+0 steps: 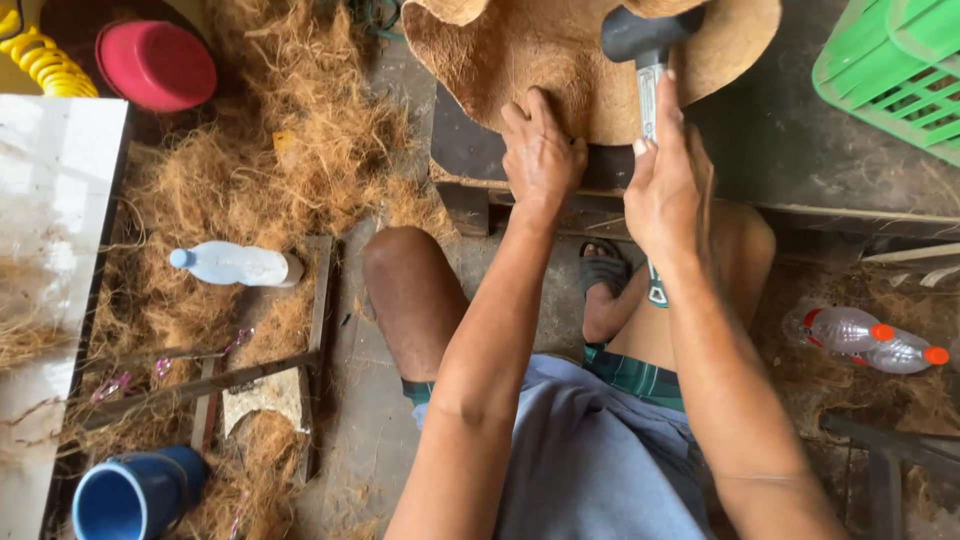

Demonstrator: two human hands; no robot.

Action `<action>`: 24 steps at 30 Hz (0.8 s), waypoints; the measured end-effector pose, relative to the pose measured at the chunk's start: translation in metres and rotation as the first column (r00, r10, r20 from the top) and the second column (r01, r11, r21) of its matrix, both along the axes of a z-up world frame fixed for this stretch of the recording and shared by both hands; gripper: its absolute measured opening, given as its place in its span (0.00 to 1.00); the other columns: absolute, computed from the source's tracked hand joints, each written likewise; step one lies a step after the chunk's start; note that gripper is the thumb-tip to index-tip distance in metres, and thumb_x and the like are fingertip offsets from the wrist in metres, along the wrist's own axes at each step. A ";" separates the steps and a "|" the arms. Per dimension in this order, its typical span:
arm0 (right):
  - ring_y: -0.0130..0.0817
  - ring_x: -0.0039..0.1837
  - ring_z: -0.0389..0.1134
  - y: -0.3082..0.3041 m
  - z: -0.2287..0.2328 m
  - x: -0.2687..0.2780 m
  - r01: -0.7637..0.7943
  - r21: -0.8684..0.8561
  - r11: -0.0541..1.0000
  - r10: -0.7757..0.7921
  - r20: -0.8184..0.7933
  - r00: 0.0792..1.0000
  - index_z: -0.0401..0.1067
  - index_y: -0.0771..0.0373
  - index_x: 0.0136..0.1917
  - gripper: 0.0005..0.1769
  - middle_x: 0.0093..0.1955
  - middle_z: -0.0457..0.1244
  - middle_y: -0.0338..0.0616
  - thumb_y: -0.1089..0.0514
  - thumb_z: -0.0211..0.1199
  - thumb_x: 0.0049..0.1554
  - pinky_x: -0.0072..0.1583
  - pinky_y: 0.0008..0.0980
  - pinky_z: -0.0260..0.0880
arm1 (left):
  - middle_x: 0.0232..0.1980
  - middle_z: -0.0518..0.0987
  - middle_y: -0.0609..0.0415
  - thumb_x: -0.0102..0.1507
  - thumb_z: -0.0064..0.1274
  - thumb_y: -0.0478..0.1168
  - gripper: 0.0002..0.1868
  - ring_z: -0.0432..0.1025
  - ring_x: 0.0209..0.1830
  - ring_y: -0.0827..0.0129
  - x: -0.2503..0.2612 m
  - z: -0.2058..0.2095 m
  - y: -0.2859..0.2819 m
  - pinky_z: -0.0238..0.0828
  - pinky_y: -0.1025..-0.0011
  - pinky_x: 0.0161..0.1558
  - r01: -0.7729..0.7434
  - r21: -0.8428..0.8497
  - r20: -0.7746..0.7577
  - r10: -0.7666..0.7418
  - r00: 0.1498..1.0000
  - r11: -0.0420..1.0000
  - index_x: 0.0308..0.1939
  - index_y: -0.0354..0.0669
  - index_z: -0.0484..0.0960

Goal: Hammering and shaping a fiber hat using a rubber mallet and a glass bottle

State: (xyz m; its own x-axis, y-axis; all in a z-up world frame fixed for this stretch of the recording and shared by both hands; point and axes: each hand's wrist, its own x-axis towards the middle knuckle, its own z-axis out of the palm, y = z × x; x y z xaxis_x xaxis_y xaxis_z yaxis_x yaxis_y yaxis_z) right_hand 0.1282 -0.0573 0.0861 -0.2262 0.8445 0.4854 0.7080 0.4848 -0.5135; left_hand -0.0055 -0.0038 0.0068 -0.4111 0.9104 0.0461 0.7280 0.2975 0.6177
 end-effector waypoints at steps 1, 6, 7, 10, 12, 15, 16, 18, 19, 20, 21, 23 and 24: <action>0.63 0.60 0.66 0.005 0.000 -0.002 0.001 0.002 1.000 -0.001 0.003 1.000 0.46 0.58 0.80 0.38 0.64 0.62 0.66 0.74 0.54 0.62 0.61 0.49 0.67 | 0.54 0.62 0.43 0.53 0.67 0.47 0.44 0.69 0.47 0.46 0.001 0.001 0.001 0.79 0.54 0.39 0.001 0.002 0.003 -0.001 1.000 1.000 0.63 0.42 0.54; 0.63 0.66 0.67 0.024 -0.051 -0.017 0.008 -0.127 0.992 -0.011 -0.023 1.000 0.39 0.48 0.81 0.46 0.78 0.51 0.64 0.76 0.46 0.57 0.64 0.43 0.71 | 0.53 0.62 0.46 0.53 0.69 0.46 0.40 0.71 0.44 0.51 0.000 0.006 0.000 0.80 0.55 0.38 -0.013 -0.033 0.034 0.014 0.999 0.999 0.58 0.45 0.57; 0.63 0.66 0.67 0.023 -0.047 -0.016 0.012 -0.119 0.993 -0.015 -0.022 1.000 0.39 0.48 0.81 0.46 0.78 0.51 0.64 0.76 0.46 0.57 0.64 0.43 0.71 | 0.53 0.62 0.46 0.53 0.69 0.46 0.40 0.71 0.44 0.51 0.000 0.009 -0.003 0.80 0.55 0.38 -0.009 -0.025 0.035 0.009 0.999 1.000 0.58 0.45 0.57; 0.48 0.74 0.58 0.028 -0.030 -0.019 -0.030 -0.188 0.982 0.045 0.075 0.996 0.54 0.64 0.76 0.39 0.76 0.54 0.53 0.75 0.48 0.51 0.72 0.36 0.55 | 0.54 0.61 0.44 0.51 0.67 0.44 0.40 0.70 0.46 0.48 -0.004 0.015 0.000 0.77 0.51 0.39 -0.013 -0.024 0.044 0.014 0.999 1.000 0.59 0.45 0.57; 0.58 0.76 0.58 0.014 -0.021 -0.021 -0.023 0.019 1.000 0.024 -0.047 0.999 0.49 0.62 0.79 0.37 0.77 0.53 0.62 0.77 0.55 0.60 0.74 0.43 0.61 | 0.53 0.63 0.44 0.53 0.65 0.45 0.33 0.67 0.49 0.46 0.000 0.007 -0.005 0.78 0.53 0.38 -0.021 0.038 -0.024 0.022 0.999 0.999 0.51 0.45 0.59; 0.70 0.45 0.65 0.036 -0.030 -0.015 -0.018 -0.088 0.996 0.048 0.354 0.934 0.51 0.61 0.80 0.38 0.48 0.64 0.70 0.70 0.55 0.59 0.45 0.58 0.64 | 0.49 0.62 0.46 0.54 0.56 0.37 0.25 0.66 0.49 0.46 0.001 0.010 -0.006 0.76 0.49 0.39 -0.026 0.039 0.010 0.026 1.000 0.999 0.50 0.46 0.60; 0.70 0.45 0.65 0.037 -0.015 -0.014 -0.016 -0.075 0.997 0.042 0.356 0.934 0.51 0.61 0.80 0.38 0.48 0.64 0.70 0.70 0.55 0.59 0.45 0.58 0.64 | 0.49 0.62 0.46 0.54 0.56 0.37 0.25 0.66 0.49 0.46 0.003 0.014 -0.005 0.76 0.49 0.39 -0.025 0.052 0.012 0.024 1.000 0.998 0.50 0.46 0.60; 0.70 0.49 0.68 0.036 0.008 -0.019 -0.029 -0.071 0.997 0.050 0.318 0.947 0.56 0.66 0.77 0.37 0.57 0.65 0.72 0.75 0.49 0.54 0.53 0.58 0.69 | 0.49 0.61 0.47 0.54 0.53 0.36 0.22 0.66 0.49 0.48 0.001 0.014 -0.008 0.75 0.50 0.40 -0.021 0.020 0.010 0.021 1.000 1.000 0.49 0.47 0.61; 0.70 0.49 0.68 0.042 -0.003 -0.016 -0.037 -0.085 0.996 0.062 0.323 0.944 0.56 0.66 0.77 0.37 0.57 0.65 0.72 0.75 0.49 0.54 0.53 0.58 0.69 | 0.49 0.61 0.47 0.54 0.53 0.36 0.22 0.66 0.49 0.48 0.000 0.013 -0.008 0.75 0.50 0.40 -0.030 0.006 0.016 0.030 0.999 1.000 0.49 0.47 0.61; 0.68 0.50 0.68 0.047 -0.014 -0.012 -0.080 0.000 0.997 0.075 0.346 0.935 0.53 0.66 0.78 0.38 0.57 0.66 0.73 0.76 0.51 0.55 0.53 0.56 0.70 | 0.50 0.63 0.46 0.57 0.50 0.34 0.21 0.67 0.49 0.49 0.001 0.013 -0.008 0.76 0.51 0.41 -0.009 -0.020 0.007 0.009 1.000 1.000 0.51 0.47 0.61; 0.67 0.51 0.69 0.055 -0.023 -0.007 -0.115 0.097 0.989 0.072 0.366 0.928 0.50 0.66 0.79 0.39 0.57 0.66 0.74 0.77 0.53 0.56 0.53 0.55 0.72 | 0.52 0.64 0.44 0.60 0.46 0.33 0.19 0.67 0.49 0.50 0.003 0.016 -0.003 0.76 0.51 0.41 0.024 -0.032 -0.004 -0.024 1.000 0.999 0.53 0.46 0.60; 0.66 0.51 0.69 0.053 -0.009 -0.008 -0.081 0.001 0.997 0.075 0.364 0.928 0.56 0.64 0.77 0.37 0.59 0.66 0.69 0.75 0.54 0.55 0.53 0.54 0.70 | 0.51 0.63 0.46 0.59 0.46 0.33 0.19 0.67 0.49 0.50 0.003 0.013 -0.008 0.76 0.50 0.42 0.012 -0.020 -0.013 -0.012 1.000 1.000 0.53 0.47 0.61; 0.66 0.51 0.68 0.055 -0.001 -0.010 -0.051 -0.094 0.994 0.082 0.358 0.930 0.62 0.62 0.75 0.36 0.61 0.66 0.65 0.73 0.54 0.54 0.52 0.54 0.69 | 0.51 0.63 0.47 0.59 0.46 0.34 0.19 0.67 0.50 0.49 0.002 0.013 -0.006 0.75 0.49 0.42 -0.004 -0.007 -0.023 0.004 1.000 1.000 0.53 0.48 0.62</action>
